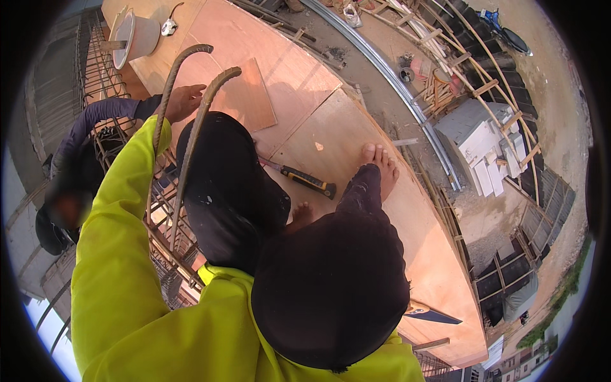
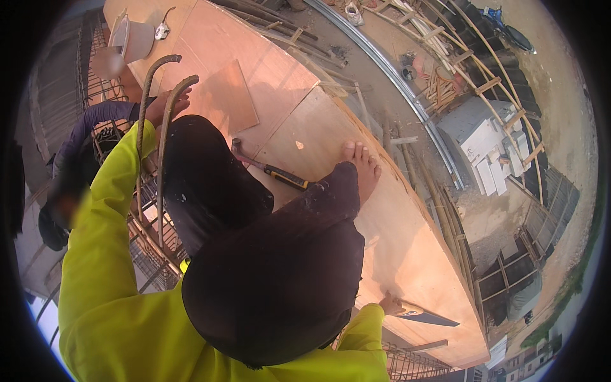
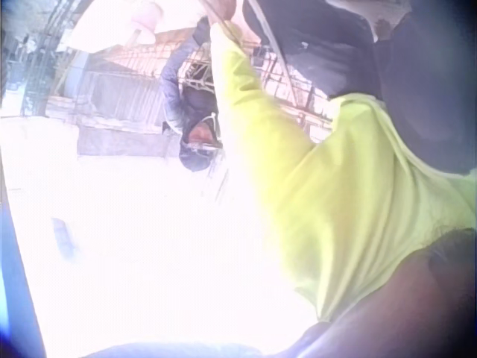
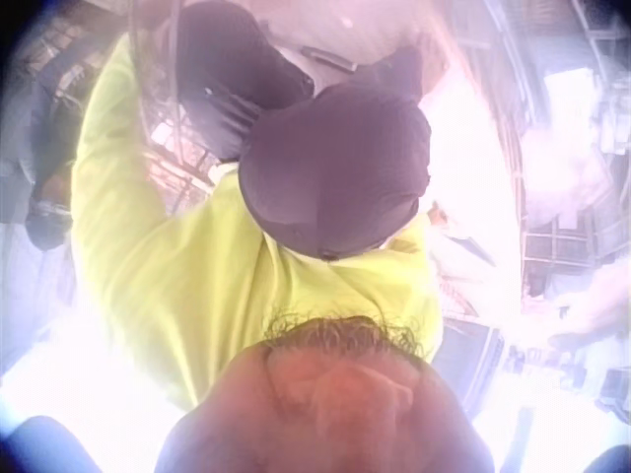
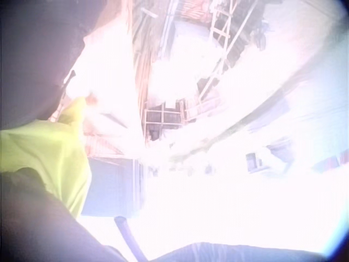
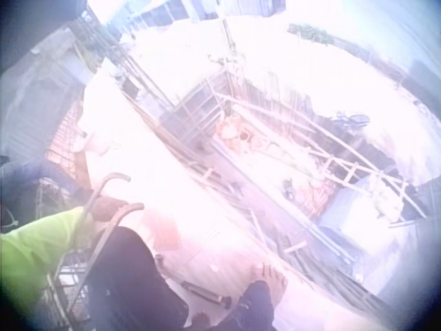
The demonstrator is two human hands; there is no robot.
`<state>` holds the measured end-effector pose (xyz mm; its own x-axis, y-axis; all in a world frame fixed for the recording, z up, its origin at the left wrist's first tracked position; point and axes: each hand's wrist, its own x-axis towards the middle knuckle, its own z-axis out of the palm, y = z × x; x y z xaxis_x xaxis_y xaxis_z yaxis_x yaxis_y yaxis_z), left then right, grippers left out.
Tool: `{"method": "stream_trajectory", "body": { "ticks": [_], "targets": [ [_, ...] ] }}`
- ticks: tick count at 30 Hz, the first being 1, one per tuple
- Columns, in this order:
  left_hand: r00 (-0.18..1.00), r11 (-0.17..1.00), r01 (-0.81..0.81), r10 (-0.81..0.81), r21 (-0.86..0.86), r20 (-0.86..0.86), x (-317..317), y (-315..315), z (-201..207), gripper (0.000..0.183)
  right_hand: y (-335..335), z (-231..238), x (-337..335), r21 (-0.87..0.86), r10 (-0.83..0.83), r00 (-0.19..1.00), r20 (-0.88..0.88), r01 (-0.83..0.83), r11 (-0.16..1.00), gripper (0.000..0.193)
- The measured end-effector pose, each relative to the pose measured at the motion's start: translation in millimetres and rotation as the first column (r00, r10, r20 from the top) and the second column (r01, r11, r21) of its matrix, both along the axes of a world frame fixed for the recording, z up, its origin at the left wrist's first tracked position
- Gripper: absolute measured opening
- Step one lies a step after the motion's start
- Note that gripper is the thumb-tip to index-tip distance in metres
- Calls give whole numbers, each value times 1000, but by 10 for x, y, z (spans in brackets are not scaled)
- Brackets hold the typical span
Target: The person saws a plywood sheet, positions it on a metal framework, and secures it with nails using a hammer. The person also marks the plywood with a pencil and uses a measuring tape.
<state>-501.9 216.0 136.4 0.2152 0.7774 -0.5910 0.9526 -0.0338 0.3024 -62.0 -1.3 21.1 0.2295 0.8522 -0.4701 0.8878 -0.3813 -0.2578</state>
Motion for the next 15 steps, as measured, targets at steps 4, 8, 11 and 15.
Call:
{"method": "stream_trajectory", "body": {
  "ticks": [4, 8, 11, 15],
  "targets": [
    [988, 1000, 10, -14, -29, -156, 91, 154, -15, 53, 17, -137, 28, -150, -38, 998, 57, 47, 988, 40],
    [966, 985, -88, 48, -147, -256, 140, 147, 60, 56, 20, -89, 24, -170, 11, 1000, 21, -8, 985, 45],
    [960, 986, -86, 44, -142, -277, 150, 116, 140, 58, -23, -27, 27, -173, 37, 998, 49, -28, 985, 40],
    [955, 926, -295, 280, -233, -95, 174, 127, 181, 64, -64, -166, 13, -91, 8, 999, 48, -4, 996, 43]
  ]
}}
